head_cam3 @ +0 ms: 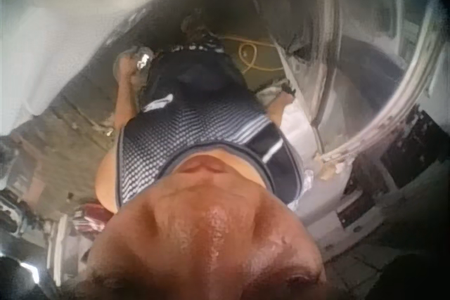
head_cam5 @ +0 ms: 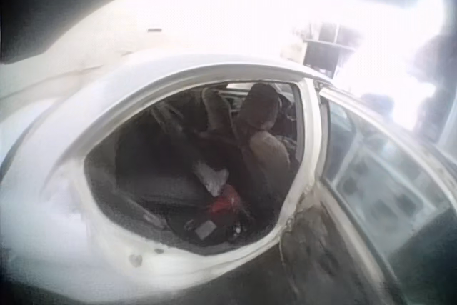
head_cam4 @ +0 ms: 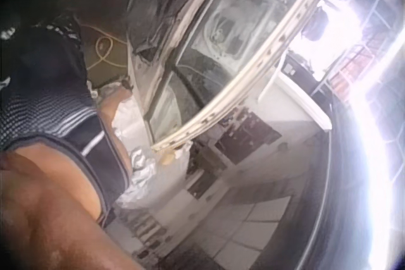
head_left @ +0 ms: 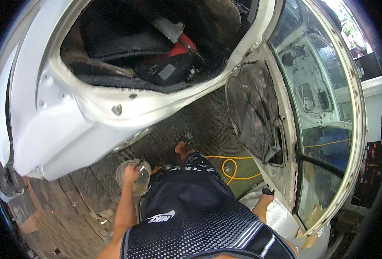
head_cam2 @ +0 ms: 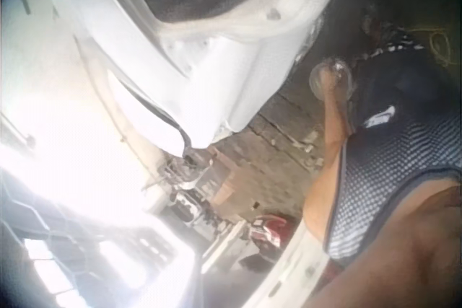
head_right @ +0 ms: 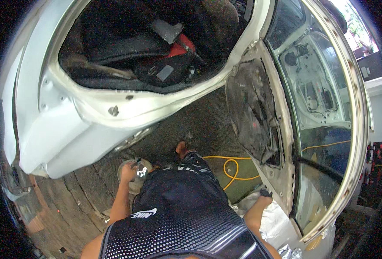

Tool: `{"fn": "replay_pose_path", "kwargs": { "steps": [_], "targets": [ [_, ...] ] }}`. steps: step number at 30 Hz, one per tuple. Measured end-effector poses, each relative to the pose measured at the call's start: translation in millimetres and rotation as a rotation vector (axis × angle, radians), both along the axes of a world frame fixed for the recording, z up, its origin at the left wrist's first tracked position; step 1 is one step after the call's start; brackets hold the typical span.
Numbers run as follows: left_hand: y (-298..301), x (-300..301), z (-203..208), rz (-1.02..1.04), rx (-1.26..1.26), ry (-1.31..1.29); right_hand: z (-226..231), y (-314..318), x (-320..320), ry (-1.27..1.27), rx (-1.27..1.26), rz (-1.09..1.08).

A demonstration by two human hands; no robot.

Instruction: The person cleans the interior of a white car using a dark cloth and a bucket of water. They wipe the door jambs, floor mats, and interior panels, repeatedly dipping the cloth into the bucket to rinse it.

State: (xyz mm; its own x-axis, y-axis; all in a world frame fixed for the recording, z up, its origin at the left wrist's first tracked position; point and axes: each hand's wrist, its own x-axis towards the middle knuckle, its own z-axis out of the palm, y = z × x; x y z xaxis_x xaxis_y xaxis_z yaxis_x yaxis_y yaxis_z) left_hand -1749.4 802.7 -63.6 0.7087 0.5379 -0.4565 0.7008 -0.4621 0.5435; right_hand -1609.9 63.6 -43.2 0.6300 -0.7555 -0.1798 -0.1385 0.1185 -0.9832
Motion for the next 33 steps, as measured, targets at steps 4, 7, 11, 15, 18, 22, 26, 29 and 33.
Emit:
{"fn": "replay_pose_path", "kwargs": {
  "steps": [4, 7, 11, 15, 18, 22, 26, 29, 33],
  "targets": [
    [17, 115, 25, -0.033, -0.064, -0.269, -4, 98, 25, 0.387, -0.374, -0.034],
    [17, 183, 50, -0.061, -0.046, -0.382, 19, 155, 78, 0.509, -0.086, -0.274],
    [15, 247, 67, 0.016, -0.263, -0.463, 96, 227, 161, 0.357, 0.147, -0.254],
    [23, 314, 99, -0.154, -0.274, -0.396, 115, 217, 186, 0.168, 0.351, -0.276],
    [36, 361, 102, -0.307, -0.263, -0.463, 104, 211, 184, 0.183, 0.273, -0.422],
    [61, 418, 115, -0.427, -0.203, -0.509, 135, 208, 180, 0.082, 0.546, -0.281],
    [79, 449, 121, -0.421, -0.218, -0.540, 204, 269, 221, 0.131, 0.251, -0.524],
    [83, 461, 117, -0.450, -0.200, -0.523, 196, 261, 214, 0.130, 0.248, -0.600],
    [82, 462, 107, -0.482, -0.192, -0.529, 191, 242, 218, 0.114, 0.199, -0.674]
  ]
}}
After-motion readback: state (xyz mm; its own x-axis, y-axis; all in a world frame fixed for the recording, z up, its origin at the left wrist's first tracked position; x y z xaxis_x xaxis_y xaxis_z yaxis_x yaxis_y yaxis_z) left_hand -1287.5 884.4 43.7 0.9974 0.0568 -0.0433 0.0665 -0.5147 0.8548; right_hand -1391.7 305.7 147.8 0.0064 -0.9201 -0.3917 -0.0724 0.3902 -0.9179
